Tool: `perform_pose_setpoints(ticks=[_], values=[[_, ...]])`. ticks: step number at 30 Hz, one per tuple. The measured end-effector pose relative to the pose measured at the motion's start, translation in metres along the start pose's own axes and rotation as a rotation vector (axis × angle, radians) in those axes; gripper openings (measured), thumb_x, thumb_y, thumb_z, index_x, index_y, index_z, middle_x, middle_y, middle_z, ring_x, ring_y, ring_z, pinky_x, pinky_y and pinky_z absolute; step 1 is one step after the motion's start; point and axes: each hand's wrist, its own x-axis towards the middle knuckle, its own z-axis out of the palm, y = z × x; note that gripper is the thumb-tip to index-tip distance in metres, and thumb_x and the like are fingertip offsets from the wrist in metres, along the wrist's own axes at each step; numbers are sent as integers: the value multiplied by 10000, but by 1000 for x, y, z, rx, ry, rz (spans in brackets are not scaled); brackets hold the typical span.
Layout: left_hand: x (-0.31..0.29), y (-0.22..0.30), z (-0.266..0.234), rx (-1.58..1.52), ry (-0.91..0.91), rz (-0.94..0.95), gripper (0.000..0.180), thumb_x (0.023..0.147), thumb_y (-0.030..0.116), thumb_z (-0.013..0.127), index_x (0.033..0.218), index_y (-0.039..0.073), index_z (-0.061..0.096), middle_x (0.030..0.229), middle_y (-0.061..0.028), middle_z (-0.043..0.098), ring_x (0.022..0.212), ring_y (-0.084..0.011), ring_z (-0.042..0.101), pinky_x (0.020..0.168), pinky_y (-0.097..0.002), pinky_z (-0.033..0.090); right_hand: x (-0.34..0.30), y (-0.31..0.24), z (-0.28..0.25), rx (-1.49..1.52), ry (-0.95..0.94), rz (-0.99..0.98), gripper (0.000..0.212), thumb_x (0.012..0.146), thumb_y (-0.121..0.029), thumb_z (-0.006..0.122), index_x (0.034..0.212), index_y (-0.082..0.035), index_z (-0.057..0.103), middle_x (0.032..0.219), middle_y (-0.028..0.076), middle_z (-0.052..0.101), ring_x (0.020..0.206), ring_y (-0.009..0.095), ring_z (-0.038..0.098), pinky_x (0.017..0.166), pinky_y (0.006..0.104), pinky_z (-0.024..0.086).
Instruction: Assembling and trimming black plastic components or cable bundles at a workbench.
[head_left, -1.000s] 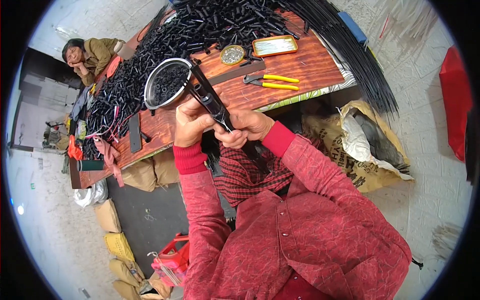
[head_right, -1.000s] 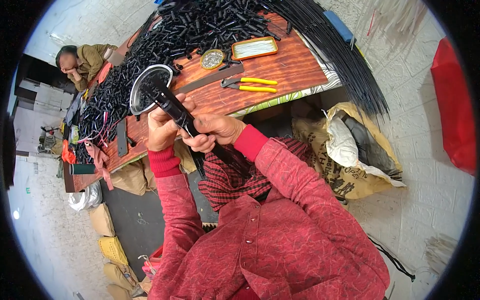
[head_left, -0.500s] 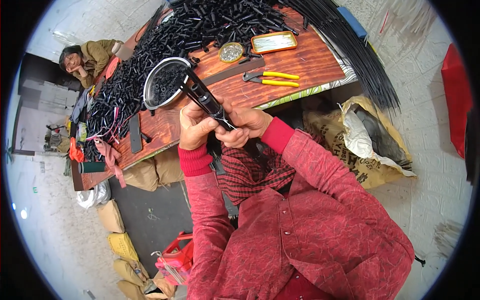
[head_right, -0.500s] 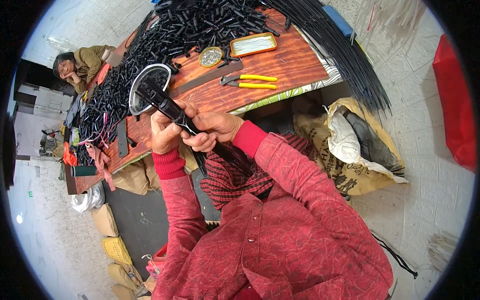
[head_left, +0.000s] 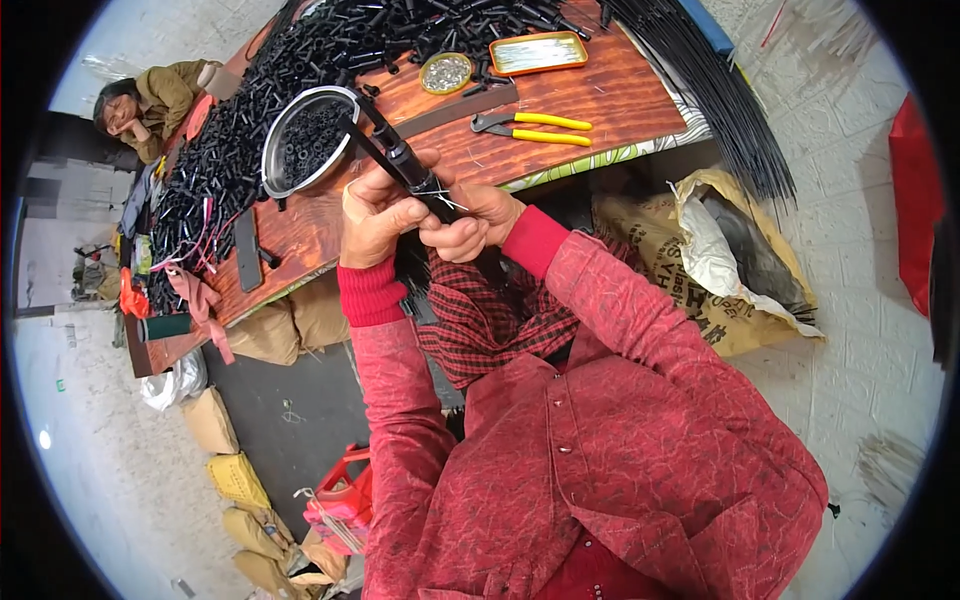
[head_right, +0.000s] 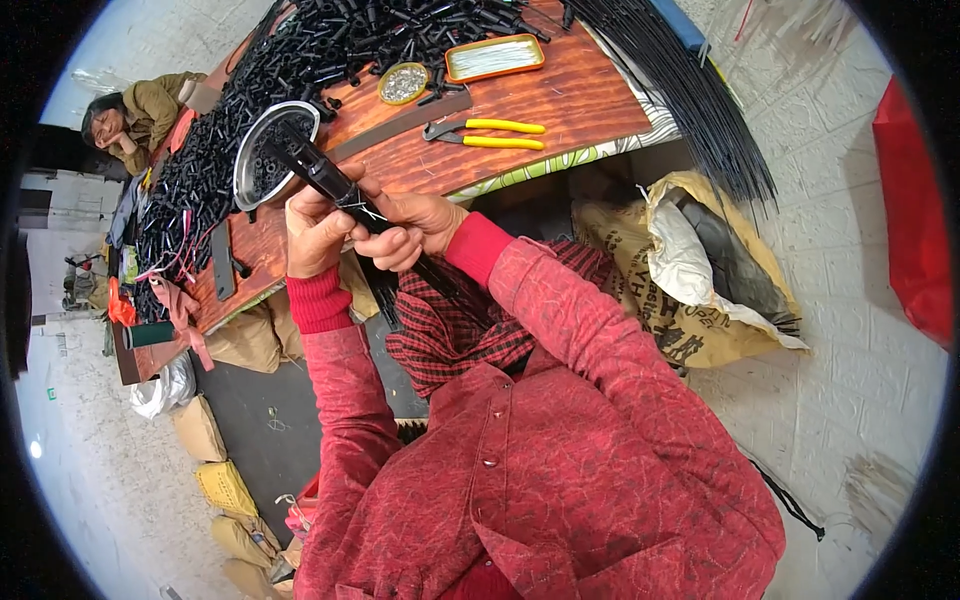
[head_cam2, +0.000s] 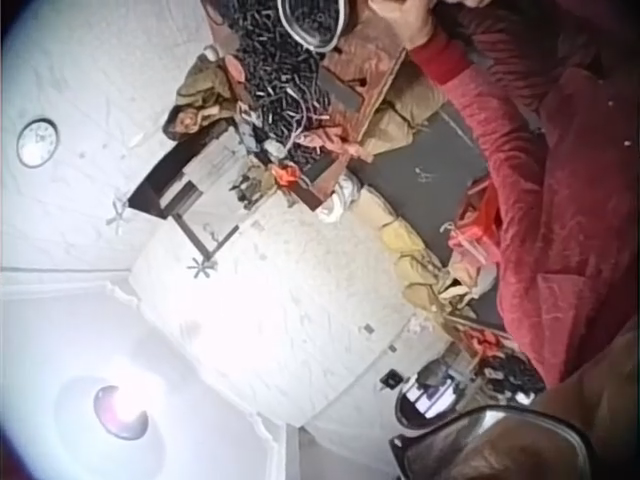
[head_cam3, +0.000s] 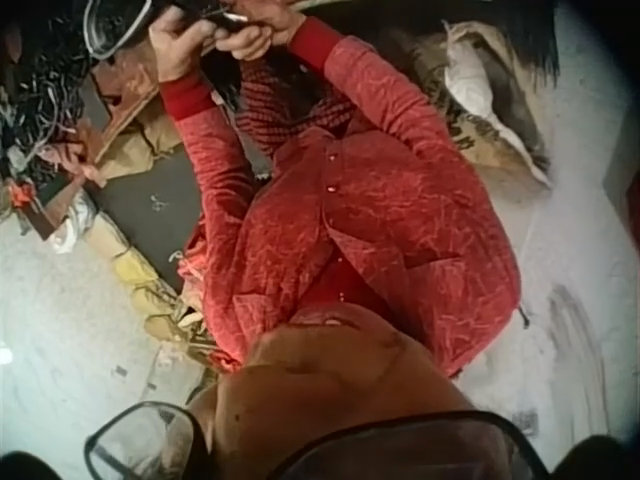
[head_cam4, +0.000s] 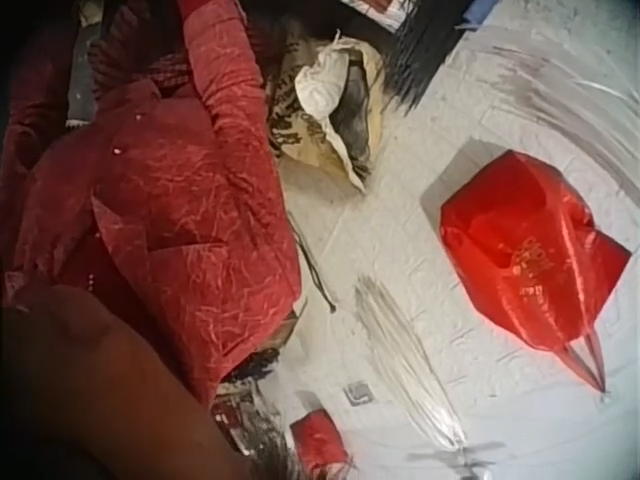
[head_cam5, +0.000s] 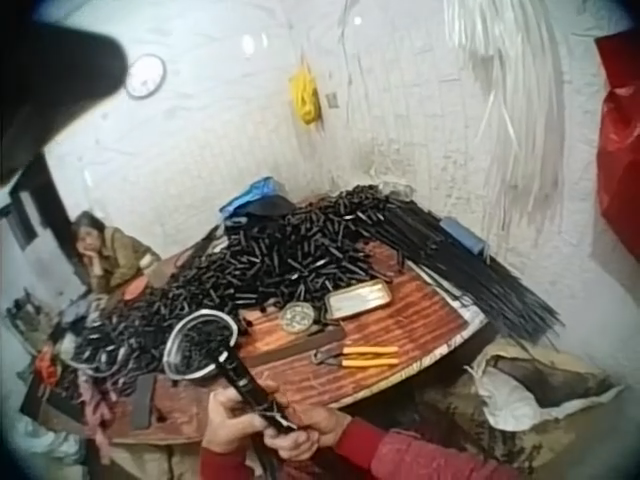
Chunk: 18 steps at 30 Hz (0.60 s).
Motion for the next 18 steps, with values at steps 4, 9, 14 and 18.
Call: perform_pose_setpoints(ticks=[4,9,14,18], values=[[3,-1,2,-34,7,3,532,746,67,740,1220,-85,552,1029,-186,675,683,-144,648,635,-232,543,0,-2,0,17,-15,-2,462,992,-434,464,1139,-11,580,701,-47,421,513,-7,303,440,147,254],[2,-2,13,58,73,94,508,777,184,783,1164,-66,572,993,-146,657,615,-84,599,562,-182,497,-2,-2,-3,-22,15,-10,511,982,-467,460,1163,1,557,728,-13,471,516,18,348,448,173,294],[-3,15,22,160,181,113,505,801,191,765,1181,-70,557,1004,-145,655,703,-131,636,589,-201,502,3,-3,15,-364,338,-105,525,966,-507,475,1186,-34,531,857,79,567,602,123,500,546,243,418],[-4,19,19,165,330,245,455,848,140,720,1204,-83,544,1038,-150,653,897,-194,649,770,-276,524,11,-3,42,-665,653,-175,518,972,-486,485,1234,-41,520,1021,56,611,821,136,605,754,267,499]])
